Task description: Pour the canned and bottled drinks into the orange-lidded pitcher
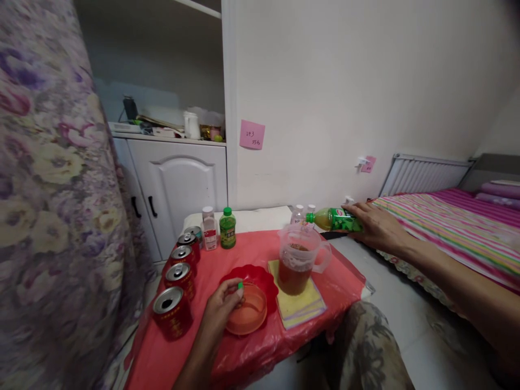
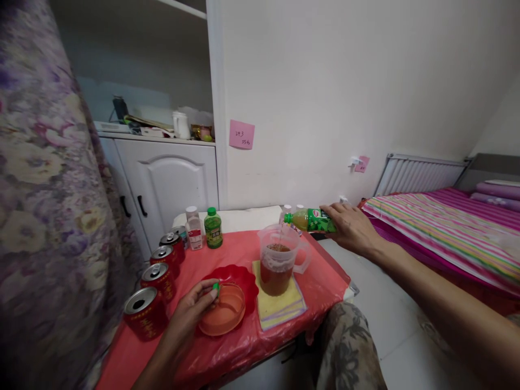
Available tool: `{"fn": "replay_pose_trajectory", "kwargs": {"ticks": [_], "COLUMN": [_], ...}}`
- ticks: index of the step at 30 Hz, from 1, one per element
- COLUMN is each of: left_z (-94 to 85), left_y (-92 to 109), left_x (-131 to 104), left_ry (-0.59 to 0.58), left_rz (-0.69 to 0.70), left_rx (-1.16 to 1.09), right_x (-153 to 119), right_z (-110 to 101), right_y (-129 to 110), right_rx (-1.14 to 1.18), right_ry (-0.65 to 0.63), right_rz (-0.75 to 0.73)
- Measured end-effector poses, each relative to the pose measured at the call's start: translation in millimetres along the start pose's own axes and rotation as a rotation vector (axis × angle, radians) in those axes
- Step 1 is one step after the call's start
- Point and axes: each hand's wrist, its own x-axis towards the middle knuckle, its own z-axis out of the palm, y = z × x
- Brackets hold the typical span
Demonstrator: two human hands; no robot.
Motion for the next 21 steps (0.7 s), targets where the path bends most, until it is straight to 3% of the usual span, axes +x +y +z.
{"fn": "replay_pose_trajectory", "kwargs": {"ticks": [21], "left_z": [-1.1], "left_y": [0.7], "left_x": [0.0], "left_ry": [-0.005], "left_rz": [0.009], "left_rx": [0.008], "right_x": [-0.2], "right_z": [-9.6], "right_y": [-2.1], "right_rx": [-0.093], "right_ry": [0.028], "right_rz": [-0.019]}}
